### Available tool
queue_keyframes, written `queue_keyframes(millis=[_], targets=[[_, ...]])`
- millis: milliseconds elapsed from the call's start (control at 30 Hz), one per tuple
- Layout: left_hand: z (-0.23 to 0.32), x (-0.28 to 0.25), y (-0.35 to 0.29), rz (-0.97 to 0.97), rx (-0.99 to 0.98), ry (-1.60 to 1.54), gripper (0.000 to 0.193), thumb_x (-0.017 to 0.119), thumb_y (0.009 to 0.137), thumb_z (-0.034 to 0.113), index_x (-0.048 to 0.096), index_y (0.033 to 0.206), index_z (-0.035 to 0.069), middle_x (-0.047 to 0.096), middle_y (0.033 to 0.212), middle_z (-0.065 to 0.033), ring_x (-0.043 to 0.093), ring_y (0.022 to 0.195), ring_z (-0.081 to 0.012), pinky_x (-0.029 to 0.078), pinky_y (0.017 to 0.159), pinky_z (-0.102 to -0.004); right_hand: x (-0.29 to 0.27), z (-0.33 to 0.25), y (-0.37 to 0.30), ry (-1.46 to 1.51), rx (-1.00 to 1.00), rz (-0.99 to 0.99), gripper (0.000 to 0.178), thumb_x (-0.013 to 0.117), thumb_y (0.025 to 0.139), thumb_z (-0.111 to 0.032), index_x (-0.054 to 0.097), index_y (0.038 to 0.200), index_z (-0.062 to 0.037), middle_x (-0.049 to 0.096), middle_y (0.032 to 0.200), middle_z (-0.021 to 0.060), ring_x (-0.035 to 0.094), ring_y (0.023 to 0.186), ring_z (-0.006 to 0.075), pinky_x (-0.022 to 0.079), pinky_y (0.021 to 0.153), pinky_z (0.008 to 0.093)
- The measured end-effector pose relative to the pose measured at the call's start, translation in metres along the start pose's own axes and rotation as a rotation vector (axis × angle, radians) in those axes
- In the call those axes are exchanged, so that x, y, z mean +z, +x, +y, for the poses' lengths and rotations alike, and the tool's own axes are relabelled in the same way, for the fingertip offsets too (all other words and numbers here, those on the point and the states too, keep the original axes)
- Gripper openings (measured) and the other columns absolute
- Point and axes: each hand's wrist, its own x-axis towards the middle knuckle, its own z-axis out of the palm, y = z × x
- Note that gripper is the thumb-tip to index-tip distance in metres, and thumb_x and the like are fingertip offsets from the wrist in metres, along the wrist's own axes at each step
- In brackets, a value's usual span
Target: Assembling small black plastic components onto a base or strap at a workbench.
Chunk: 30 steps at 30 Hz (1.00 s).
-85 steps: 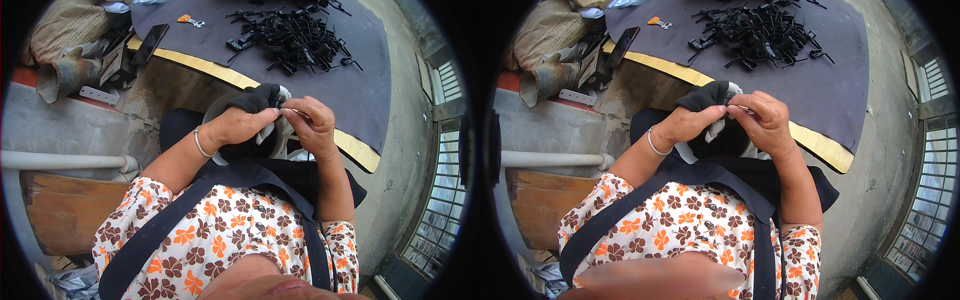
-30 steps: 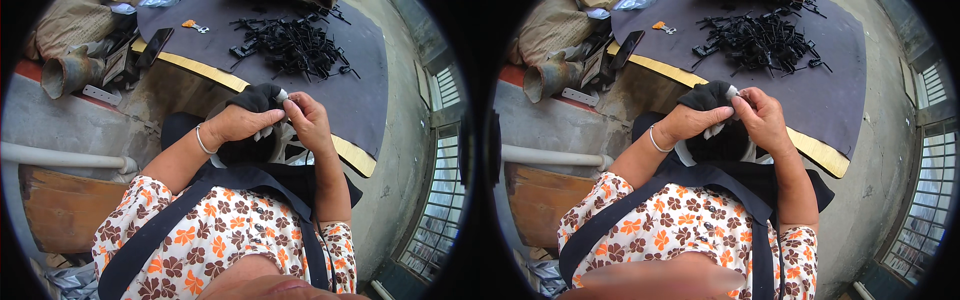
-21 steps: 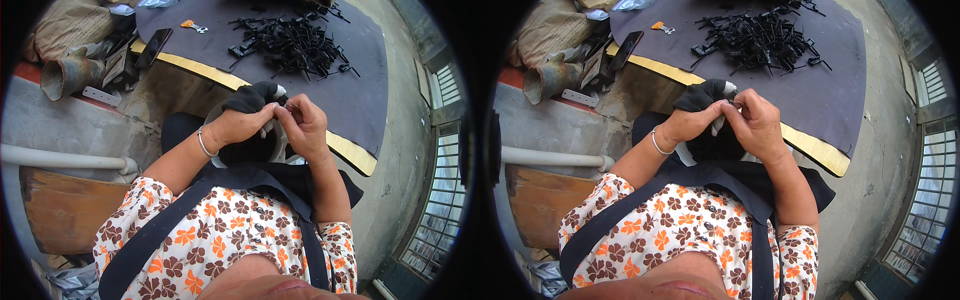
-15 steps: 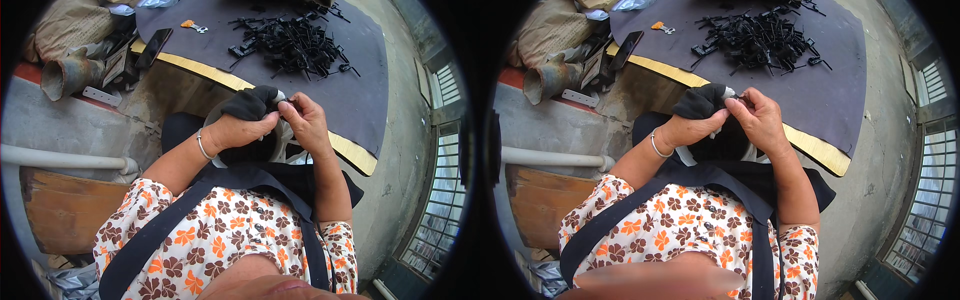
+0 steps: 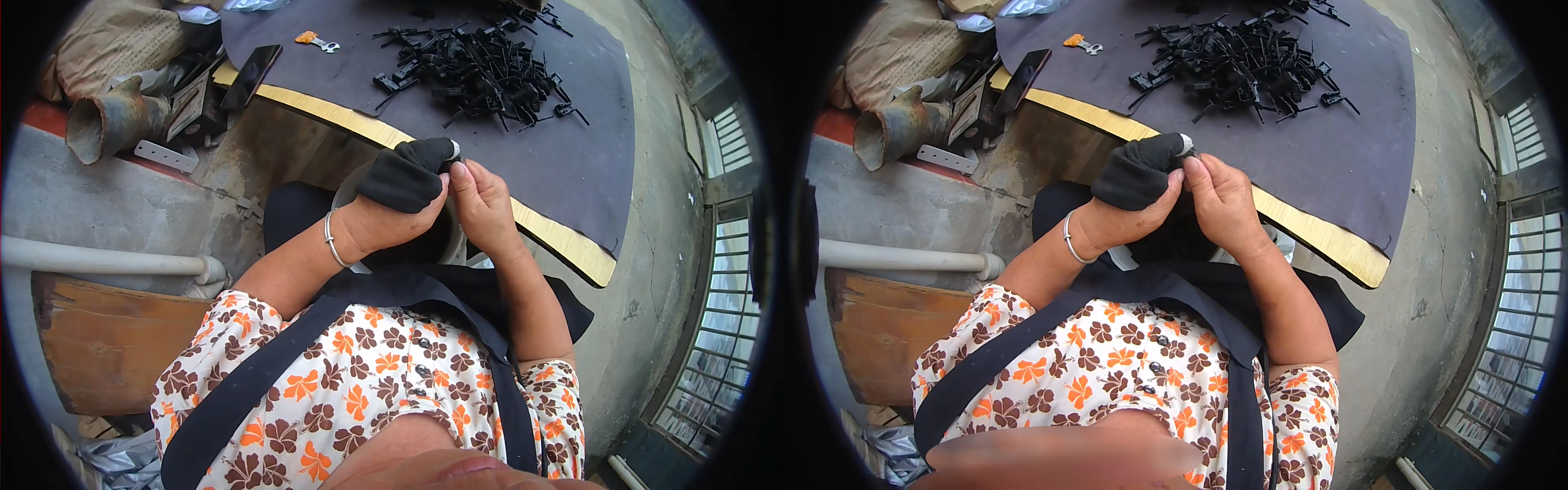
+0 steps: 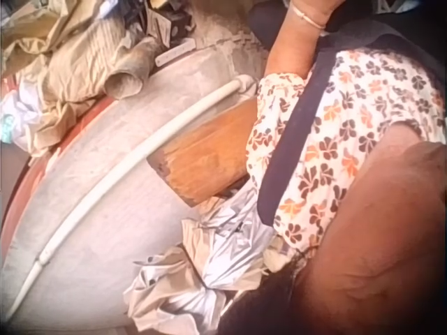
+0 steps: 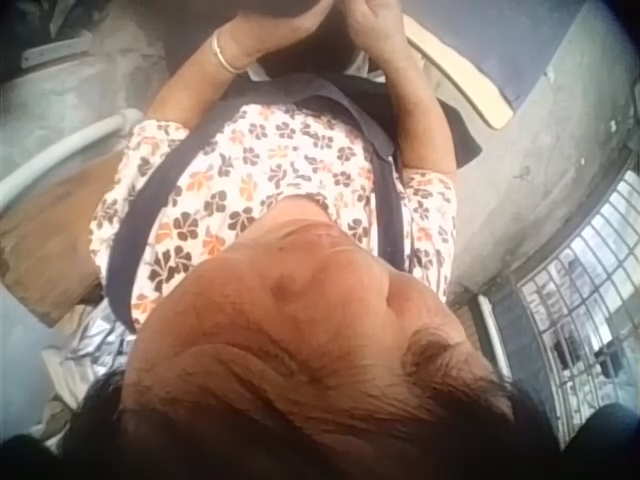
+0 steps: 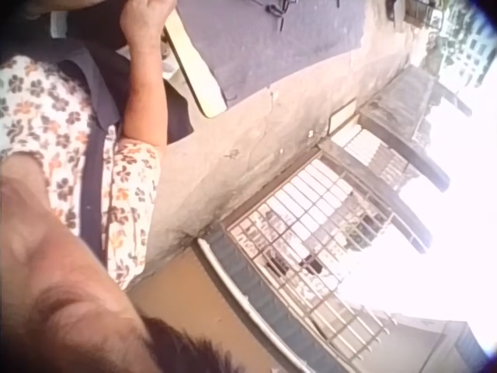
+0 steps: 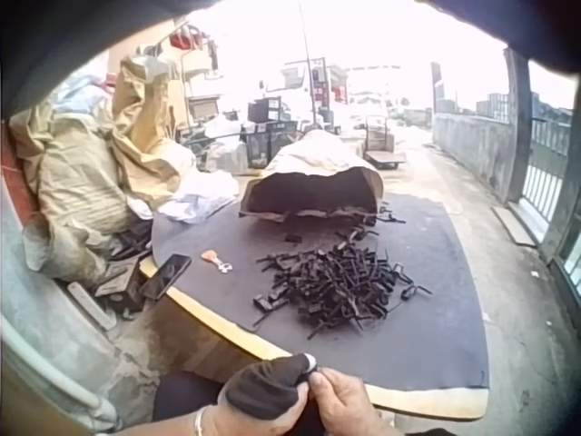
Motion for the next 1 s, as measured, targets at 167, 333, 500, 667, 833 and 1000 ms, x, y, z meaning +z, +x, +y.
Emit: queue_keyframes(millis=[167,333,500,667,833,1000], targets=[[-0.001,-0.010,0.001,-0.013,-0.348,-0.357,0.016,0.057,0.084,0.005,0.056,0.096,-0.005,0.059,0.087,-0.0103,0.058,0.075,-0.0177,0.047,0.070,-0.0295,-0.017,-0.023,0.003,-0.102,0.075,-0.125,0.020,0.053,0.091,-0.019,0.055,0.088,0.0008,0.053,0.069,0.0006,0.046,0.065,0.0064,0.041,0.059,0.0230],[-0.008,-0.011,0.000,0.027,-0.701,-0.731,0.015,0.056,0.085,0.009,0.057,0.079,-0.004,0.057,0.100,-0.0151,0.057,0.082,-0.0246,0.045,0.074,-0.0326,-0.021,-0.024,0.001,-0.450,0.004,-0.185,0.013,0.061,0.082,-0.006,0.060,0.093,0.0007,0.060,0.073,0.0036,0.055,0.066,0.0084,0.044,0.061,0.0222],[-0.005,-0.016,0.002,-0.122,-0.687,-0.792,0.032,0.049,0.090,0.009,0.045,0.119,-0.003,0.057,0.096,-0.0065,0.054,0.071,-0.0074,0.044,0.062,-0.0202,-0.023,-0.028,0.003,-0.351,-0.146,-0.097,0.010,0.064,0.080,-0.005,0.061,0.088,0.0005,0.061,0.071,0.0044,0.055,0.064,0.0100,0.044,0.059,0.0239],[-0.001,-0.009,0.001,-0.224,-0.450,-0.655,0.029,0.049,0.085,0.005,0.049,0.113,-0.003,0.058,0.097,-0.0091,0.055,0.088,-0.0156,0.044,0.081,-0.0281,-0.024,-0.025,0.004,-0.090,0.085,-0.151,0.012,0.065,0.082,-0.007,0.057,0.081,0.0003,0.052,0.066,-0.0024,0.046,0.061,0.0050,0.039,0.056,0.0201],[0.000,-0.006,-0.001,-0.203,-0.524,-0.582,0.027,0.048,0.083,0.002,0.050,0.109,-0.002,0.058,0.094,-0.0090,0.054,0.083,-0.0145,0.045,0.076,-0.0282,-0.025,-0.030,0.007,-0.278,-0.001,-0.216,0.024,0.055,0.091,-0.020,0.052,0.076,-0.0002,0.044,0.063,-0.0030,0.038,0.060,0.0068,0.036,0.053,0.0238],[0.006,-0.001,0.003,-0.167,-0.508,-0.571,0.020,0.047,0.082,0.001,0.052,0.100,-0.004,0.058,0.088,-0.0100,0.055,0.077,-0.0167,0.045,0.072,-0.0296,-0.020,-0.029,0.003,-0.339,0.013,-0.218,0.029,0.049,0.094,-0.022,0.051,0.076,0.0009,0.043,0.062,-0.0012,0.036,0.061,0.0079,0.036,0.054,0.0249]])
